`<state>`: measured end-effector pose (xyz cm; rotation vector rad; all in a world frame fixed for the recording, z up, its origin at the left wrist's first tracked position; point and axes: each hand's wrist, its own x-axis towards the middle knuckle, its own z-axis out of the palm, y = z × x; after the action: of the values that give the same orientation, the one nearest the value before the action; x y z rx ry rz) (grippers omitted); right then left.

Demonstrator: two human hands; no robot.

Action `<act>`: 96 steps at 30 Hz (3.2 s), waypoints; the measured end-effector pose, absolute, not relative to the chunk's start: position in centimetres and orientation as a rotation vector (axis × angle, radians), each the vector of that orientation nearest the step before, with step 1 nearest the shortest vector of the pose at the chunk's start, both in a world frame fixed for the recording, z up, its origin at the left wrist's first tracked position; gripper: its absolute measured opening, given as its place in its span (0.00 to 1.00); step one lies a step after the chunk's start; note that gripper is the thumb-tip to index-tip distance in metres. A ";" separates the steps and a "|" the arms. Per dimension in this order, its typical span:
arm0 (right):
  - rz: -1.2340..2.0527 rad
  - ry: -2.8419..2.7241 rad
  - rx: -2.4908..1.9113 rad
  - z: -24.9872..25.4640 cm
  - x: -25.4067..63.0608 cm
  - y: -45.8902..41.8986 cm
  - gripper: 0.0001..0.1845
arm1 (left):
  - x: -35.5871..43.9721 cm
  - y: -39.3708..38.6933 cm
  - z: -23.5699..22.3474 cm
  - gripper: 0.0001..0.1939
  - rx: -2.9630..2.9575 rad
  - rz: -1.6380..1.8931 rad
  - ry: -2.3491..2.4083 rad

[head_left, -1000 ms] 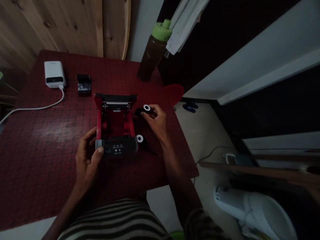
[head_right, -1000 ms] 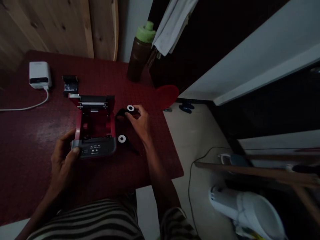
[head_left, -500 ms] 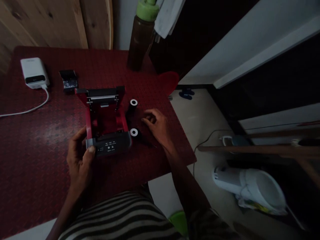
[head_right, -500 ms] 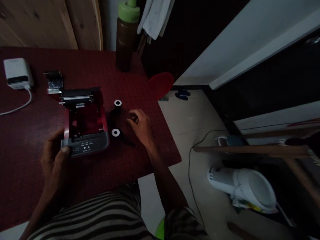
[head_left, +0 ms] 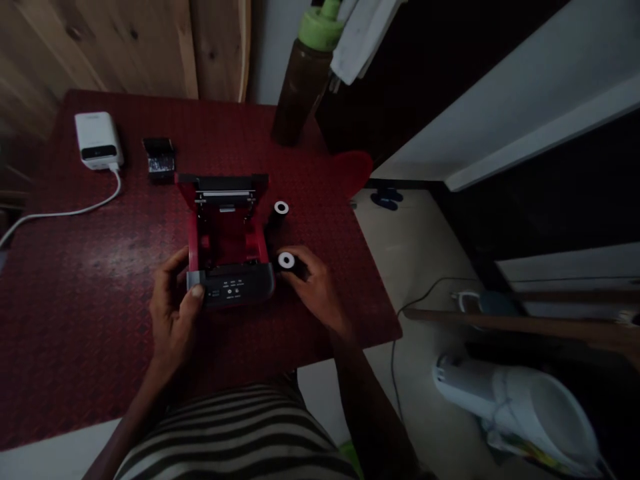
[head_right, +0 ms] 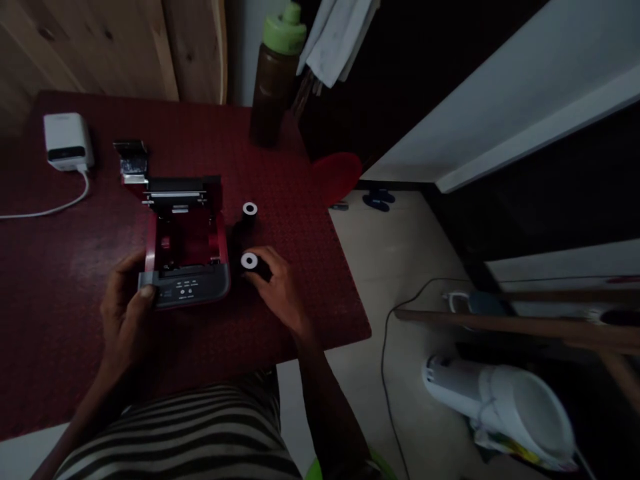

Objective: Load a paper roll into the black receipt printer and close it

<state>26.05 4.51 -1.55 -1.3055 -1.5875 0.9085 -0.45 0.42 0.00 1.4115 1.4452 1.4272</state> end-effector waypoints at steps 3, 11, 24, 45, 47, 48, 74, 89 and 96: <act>0.884 -1.649 -1.327 2.9 27.1 4.1 0.17 | -0.3 0.4 0.1 0.24 1.413 1.427 1.421; 0.574 -2.356 -1.158 10.2 21.9 7.7 0.15 | -0.1 0.1 0.2 0.26 1.319 1.403 1.385; 0.417 -2.777 -1.418 7.2 16.8 11.4 0.14 | -0.2 -0.3 0.1 0.29 1.249 1.336 1.391; 0.638 -2.796 -0.921 9.3 19.6 11.1 0.17 | -0.1 -0.3 -0.3 0.29 1.249 1.353 1.403; 0.673 -2.868 -0.840 8.9 19.1 11.9 0.15 | -0.2 -0.3 -0.3 0.29 1.276 1.358 1.409; 0.701 -2.876 -0.805 8.6 18.9 12.2 0.16 | -0.2 -0.2 -0.2 0.28 1.290 1.361 1.413; 0.009 -2.175 -1.008 5.0 20.0 3.8 0.13 | 0.1 13.0 5.5 0.21 1.157 1.578 1.335; 0.173 -2.158 -1.034 5.3 20.1 3.5 0.03 | -0.6 4.2 2.8 0.38 0.891 1.217 1.279; 0.279 -2.158 -1.088 5.4 20.0 3.5 0.05 | -0.5 4.5 2.7 0.40 0.866 1.217 1.320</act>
<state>19.96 3.51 5.43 -1.0876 -2.1575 0.2786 -0.54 4.53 2.68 0.8662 1.3202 1.2173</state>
